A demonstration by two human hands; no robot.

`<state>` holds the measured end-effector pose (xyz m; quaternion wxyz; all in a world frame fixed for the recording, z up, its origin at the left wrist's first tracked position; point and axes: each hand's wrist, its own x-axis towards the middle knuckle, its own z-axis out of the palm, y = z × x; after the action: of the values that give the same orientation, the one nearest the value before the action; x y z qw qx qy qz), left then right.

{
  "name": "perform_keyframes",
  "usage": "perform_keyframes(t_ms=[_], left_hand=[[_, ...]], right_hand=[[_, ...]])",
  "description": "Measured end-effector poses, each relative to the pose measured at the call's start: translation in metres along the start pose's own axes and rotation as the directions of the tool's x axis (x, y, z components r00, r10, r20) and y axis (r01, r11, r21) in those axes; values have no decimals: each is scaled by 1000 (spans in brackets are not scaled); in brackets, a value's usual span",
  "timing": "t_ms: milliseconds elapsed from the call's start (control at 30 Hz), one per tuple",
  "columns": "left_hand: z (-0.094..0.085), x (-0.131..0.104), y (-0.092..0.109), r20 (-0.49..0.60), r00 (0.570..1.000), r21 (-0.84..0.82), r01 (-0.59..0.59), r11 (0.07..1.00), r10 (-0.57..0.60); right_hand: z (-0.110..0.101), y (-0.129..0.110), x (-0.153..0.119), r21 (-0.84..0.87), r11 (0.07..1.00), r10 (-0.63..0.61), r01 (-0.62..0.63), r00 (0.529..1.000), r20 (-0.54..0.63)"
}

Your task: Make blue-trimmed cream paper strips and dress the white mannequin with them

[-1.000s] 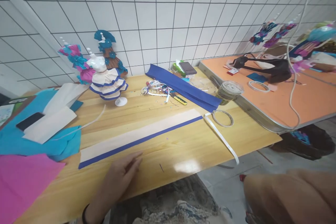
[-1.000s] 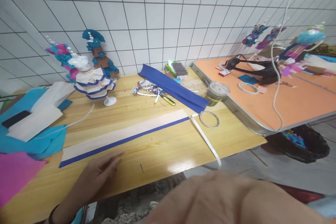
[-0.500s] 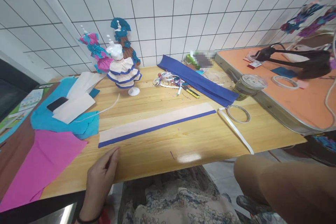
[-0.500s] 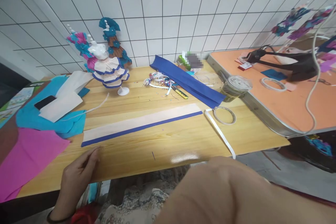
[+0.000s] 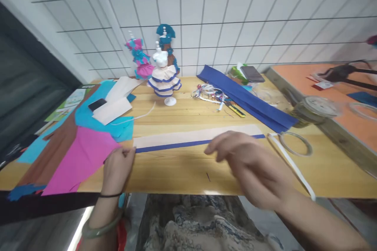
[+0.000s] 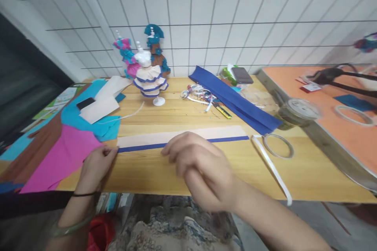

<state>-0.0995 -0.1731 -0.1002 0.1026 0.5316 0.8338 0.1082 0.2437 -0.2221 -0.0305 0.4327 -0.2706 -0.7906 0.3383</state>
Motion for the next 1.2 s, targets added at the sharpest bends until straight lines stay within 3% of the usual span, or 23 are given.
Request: perform_keyframes(t_ms=[67,133,233,333,667,800,967,1200], left_hand=[[4,2,-2,-6,1000,-28,8,1000,-8],[7,3,-4,-30,1000,-68,2,998,-4],[9,2,-6,-61,998,-108,23,994,-29],[10,1,-9,-89,994,-158,44,986,-59],[8,1,-23,-111,993,-320,-5,947,-33],[5,1,-31,-80,997,-411,-29,911,-4],[9,1,-44,-44,998,-513,-54,857,37],[13,1,-49,-36,996,-569,-90,818,84]], right_hand=[[16,31,48,-131,990,-32,51,988,148],[37,60,72,-269,958,-22,101,959,281],[66,90,74,-409,895,1,180,914,405],[87,104,75,-470,839,-5,275,867,498],[140,101,126,-571,615,-10,544,729,684],[159,98,140,-592,563,69,576,681,729],[172,95,150,-602,555,122,574,659,742],[173,87,147,-607,552,134,573,657,742]])
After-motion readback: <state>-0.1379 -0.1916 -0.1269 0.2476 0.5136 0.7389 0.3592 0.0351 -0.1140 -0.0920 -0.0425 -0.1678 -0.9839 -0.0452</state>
